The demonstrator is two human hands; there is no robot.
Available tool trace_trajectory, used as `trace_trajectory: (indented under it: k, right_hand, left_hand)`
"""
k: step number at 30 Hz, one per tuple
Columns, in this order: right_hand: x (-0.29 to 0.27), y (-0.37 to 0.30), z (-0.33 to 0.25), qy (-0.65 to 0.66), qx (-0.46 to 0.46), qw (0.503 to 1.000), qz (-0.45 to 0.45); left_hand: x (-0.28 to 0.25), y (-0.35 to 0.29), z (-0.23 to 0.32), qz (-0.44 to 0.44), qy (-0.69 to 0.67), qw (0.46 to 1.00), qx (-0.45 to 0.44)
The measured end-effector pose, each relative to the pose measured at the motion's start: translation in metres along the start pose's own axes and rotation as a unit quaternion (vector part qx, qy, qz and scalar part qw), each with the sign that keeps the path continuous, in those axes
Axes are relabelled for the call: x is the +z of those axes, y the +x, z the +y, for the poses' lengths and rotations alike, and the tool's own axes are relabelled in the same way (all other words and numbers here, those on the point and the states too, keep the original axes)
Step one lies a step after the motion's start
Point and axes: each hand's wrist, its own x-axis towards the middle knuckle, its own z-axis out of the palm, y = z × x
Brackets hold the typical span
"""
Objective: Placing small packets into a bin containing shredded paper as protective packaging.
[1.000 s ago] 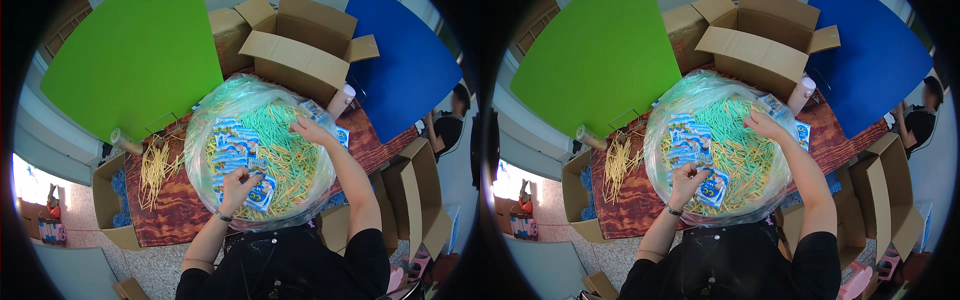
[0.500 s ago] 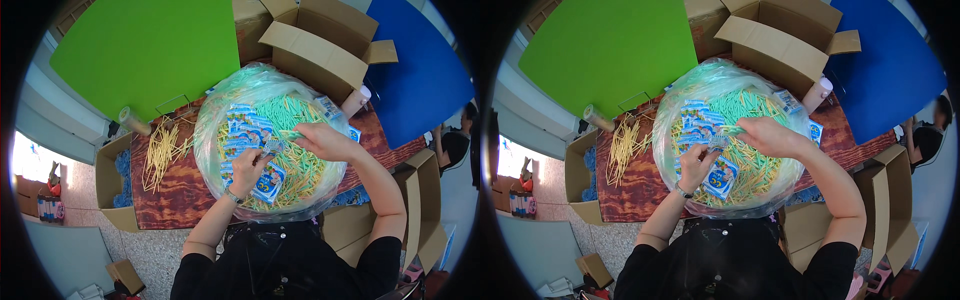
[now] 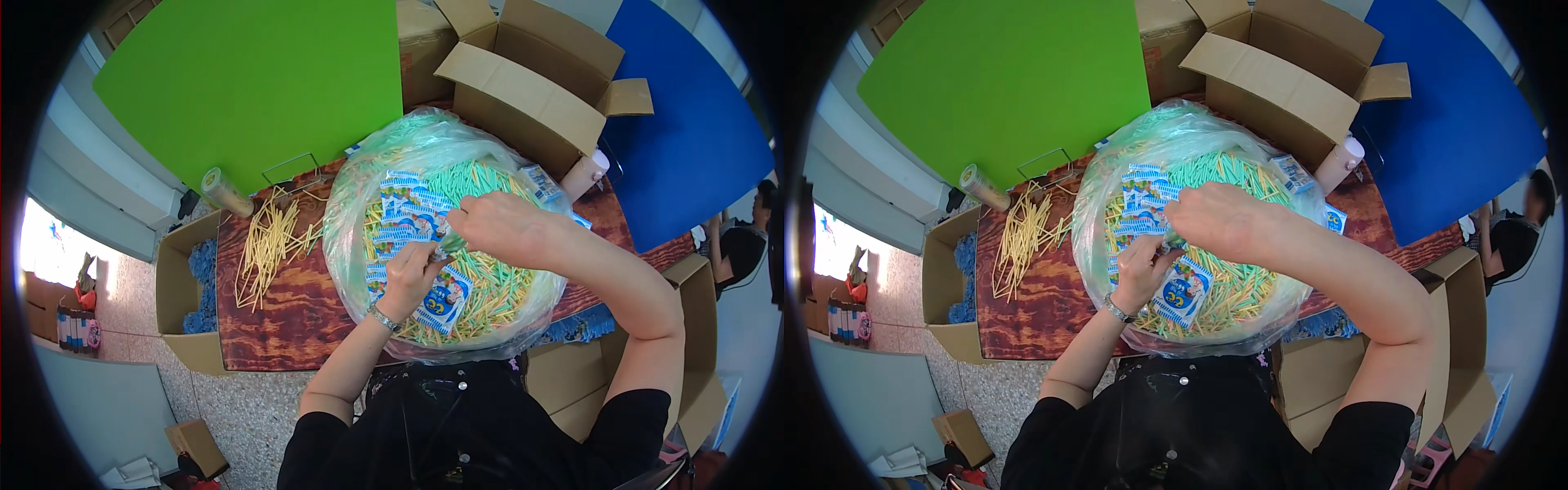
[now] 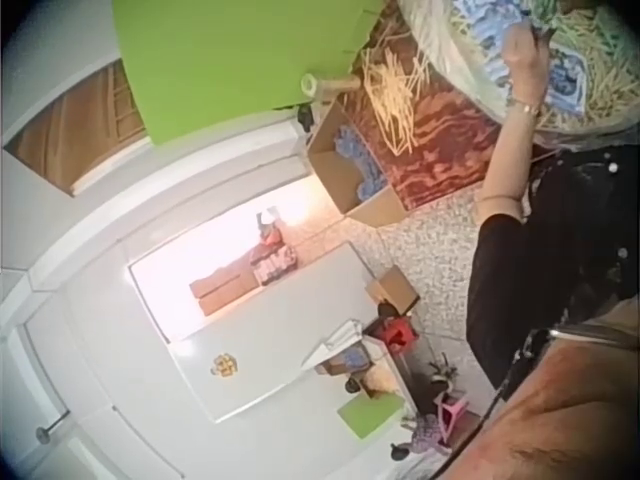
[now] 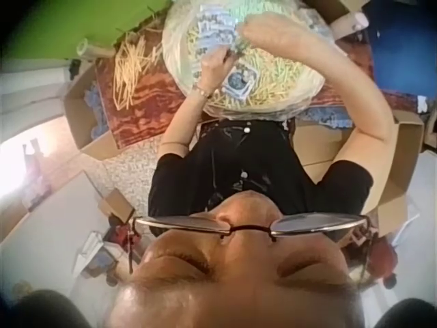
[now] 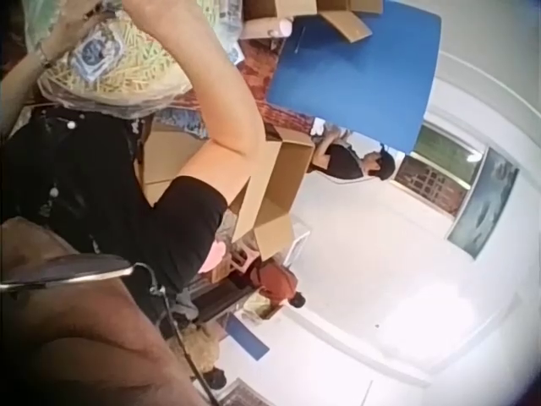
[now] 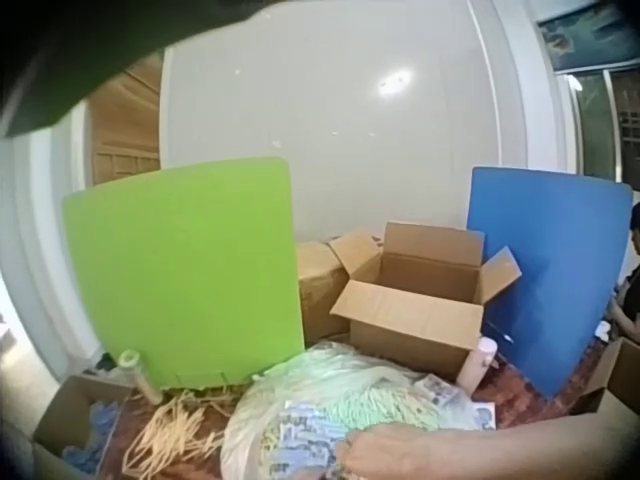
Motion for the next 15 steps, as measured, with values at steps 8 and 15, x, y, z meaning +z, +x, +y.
trace_trajectory:
  k: [8,15]
  right_hand:
    - [0.046,-0.005,0.008,0.407,0.026,0.901,0.148]
    - [0.111,0.032,-0.05,0.4,-0.005,0.87,0.29]
  left_hand:
    - [-0.016,-0.007,-0.002,-0.034,-0.107,0.99,-0.09]
    - [-0.078,-0.041,-0.019,-0.055,-0.179,0.967,-0.175]
